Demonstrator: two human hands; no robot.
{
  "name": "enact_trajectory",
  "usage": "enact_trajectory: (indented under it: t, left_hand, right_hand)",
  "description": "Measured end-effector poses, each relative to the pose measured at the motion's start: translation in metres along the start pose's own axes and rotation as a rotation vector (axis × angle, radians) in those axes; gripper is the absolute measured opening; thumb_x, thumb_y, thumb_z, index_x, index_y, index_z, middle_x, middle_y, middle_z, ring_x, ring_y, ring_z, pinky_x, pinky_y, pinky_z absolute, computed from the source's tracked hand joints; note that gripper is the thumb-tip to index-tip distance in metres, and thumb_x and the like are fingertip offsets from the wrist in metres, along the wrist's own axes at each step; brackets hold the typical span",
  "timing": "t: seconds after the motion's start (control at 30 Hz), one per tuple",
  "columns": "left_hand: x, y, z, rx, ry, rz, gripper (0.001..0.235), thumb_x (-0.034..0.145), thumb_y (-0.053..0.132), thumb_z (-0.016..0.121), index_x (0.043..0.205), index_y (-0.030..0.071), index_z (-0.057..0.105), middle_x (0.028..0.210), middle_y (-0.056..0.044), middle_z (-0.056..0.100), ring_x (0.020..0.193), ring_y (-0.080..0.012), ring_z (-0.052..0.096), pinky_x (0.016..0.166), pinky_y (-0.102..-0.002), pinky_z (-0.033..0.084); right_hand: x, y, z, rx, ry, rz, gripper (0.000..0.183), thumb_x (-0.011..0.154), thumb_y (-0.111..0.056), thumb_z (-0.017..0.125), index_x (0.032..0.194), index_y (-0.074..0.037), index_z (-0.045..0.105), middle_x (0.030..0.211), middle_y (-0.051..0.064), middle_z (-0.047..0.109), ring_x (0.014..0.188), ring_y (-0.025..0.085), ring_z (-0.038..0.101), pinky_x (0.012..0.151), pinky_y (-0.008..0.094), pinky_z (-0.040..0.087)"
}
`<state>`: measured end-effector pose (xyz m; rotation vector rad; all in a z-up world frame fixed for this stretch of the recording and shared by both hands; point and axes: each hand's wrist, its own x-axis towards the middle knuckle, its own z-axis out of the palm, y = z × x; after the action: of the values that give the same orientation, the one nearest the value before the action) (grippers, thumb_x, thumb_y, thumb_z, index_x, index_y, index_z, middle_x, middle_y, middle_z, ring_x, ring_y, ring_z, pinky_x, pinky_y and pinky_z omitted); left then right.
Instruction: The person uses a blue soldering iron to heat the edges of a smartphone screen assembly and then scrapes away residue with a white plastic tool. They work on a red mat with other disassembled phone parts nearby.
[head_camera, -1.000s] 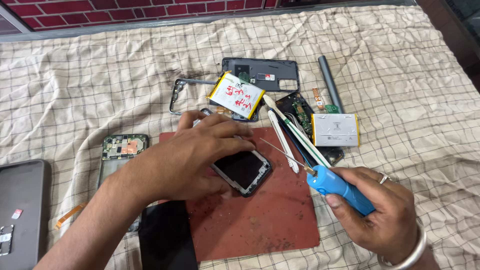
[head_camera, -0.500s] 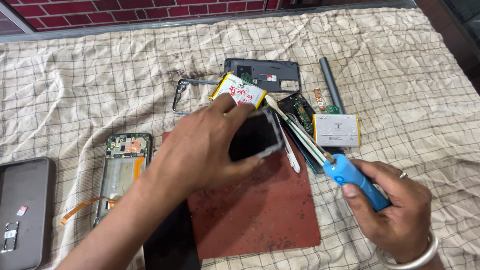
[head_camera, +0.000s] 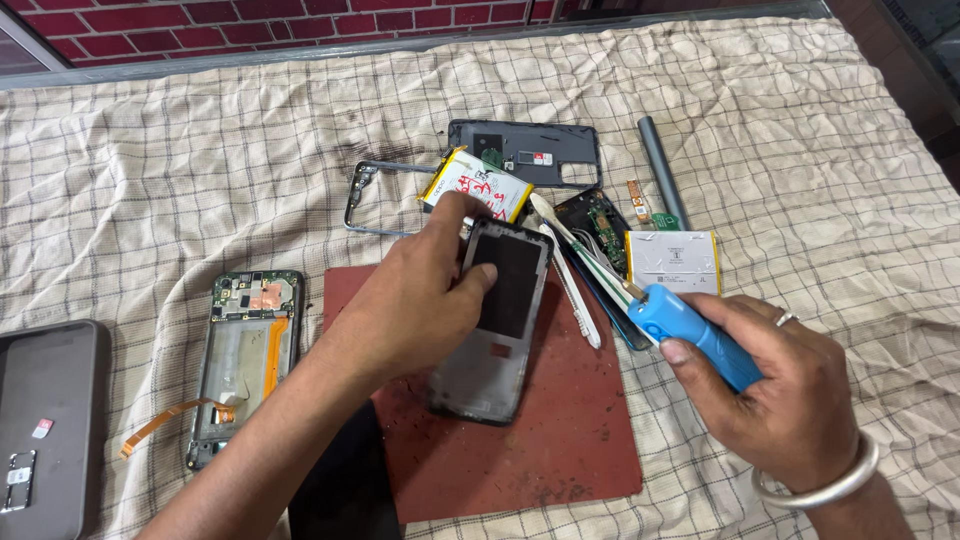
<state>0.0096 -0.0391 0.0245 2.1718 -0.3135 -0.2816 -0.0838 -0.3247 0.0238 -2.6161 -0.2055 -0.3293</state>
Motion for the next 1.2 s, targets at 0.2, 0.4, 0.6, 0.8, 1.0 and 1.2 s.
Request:
enact_trajectory:
  t: [0.2, 0.4, 0.6, 0.8, 1.0, 1.2]
  left_hand:
    - [0.000, -0.016, 0.000, -0.153, -0.017, -0.045, 0.047, 0.088, 0.013, 0.068, 0.130, 0.002, 0.050, 0.110, -0.018, 0.075, 0.096, -0.0254, 0.076, 0.083, -0.039, 0.059]
    - [0.001, -0.030, 0.005, -0.397, -0.075, -0.112, 0.054, 0.087, 0.004, 0.067, 0.138, -0.001, 0.051, 0.105, -0.013, 0.078, 0.091, -0.0170, 0.076, 0.075, -0.032, 0.061]
    - [0.001, -0.035, 0.009, -0.441, -0.091, -0.102, 0.057, 0.088, 0.002, 0.066, 0.142, -0.004, 0.050, 0.107, -0.012, 0.078, 0.093, -0.0149, 0.076, 0.080, -0.029, 0.061]
    - [0.003, -0.036, 0.009, -0.464, -0.113, -0.075, 0.056, 0.088, -0.001, 0.066, 0.141, -0.005, 0.049, 0.106, -0.013, 0.078, 0.093, -0.0142, 0.075, 0.080, -0.029, 0.061]
    - [0.002, -0.034, 0.004, -0.465, -0.185, -0.037, 0.050, 0.088, -0.003, 0.064, 0.137, -0.003, 0.056, 0.102, -0.012, 0.080, 0.090, -0.0127, 0.075, 0.078, -0.027, 0.060]
    - [0.001, -0.030, 0.002, -0.464, -0.217, -0.087, 0.049, 0.089, -0.002, 0.063, 0.137, -0.001, 0.056, 0.101, -0.011, 0.080, 0.088, -0.0126, 0.074, 0.076, -0.028, 0.060]
  right_hand:
    - [0.014, 0.009, 0.003, -0.090, -0.027, -0.272, 0.039, 0.090, -0.026, 0.071, 0.116, 0.003, 0.069, 0.104, 0.018, 0.075, 0.073, 0.022, 0.076, 0.061, 0.031, 0.062]
    - [0.027, 0.010, -0.003, -0.189, -0.150, -0.195, 0.045, 0.087, -0.030, 0.075, 0.115, 0.004, 0.070, 0.102, 0.022, 0.075, 0.050, 0.021, 0.071, 0.047, 0.030, 0.061]
    - [0.031, 0.007, -0.010, -0.215, -0.165, -0.227, 0.044, 0.084, -0.028, 0.077, 0.112, 0.005, 0.070, 0.100, 0.022, 0.075, 0.047, 0.020, 0.070, 0.046, 0.031, 0.059]
    - [0.028, 0.011, -0.014, -0.272, -0.054, -0.394, 0.042, 0.085, -0.028, 0.075, 0.111, 0.004, 0.070, 0.100, 0.021, 0.075, 0.067, 0.025, 0.074, 0.058, 0.032, 0.059]
    - [0.030, 0.020, -0.020, -0.315, -0.112, -0.403, 0.044, 0.084, -0.029, 0.077, 0.110, 0.007, 0.072, 0.100, 0.025, 0.075, 0.067, 0.023, 0.075, 0.051, 0.030, 0.058]
    - [0.030, 0.019, -0.021, -0.296, -0.109, -0.386, 0.044, 0.079, -0.026, 0.077, 0.107, 0.007, 0.072, 0.100, 0.027, 0.075, 0.065, 0.025, 0.076, 0.049, 0.033, 0.059]
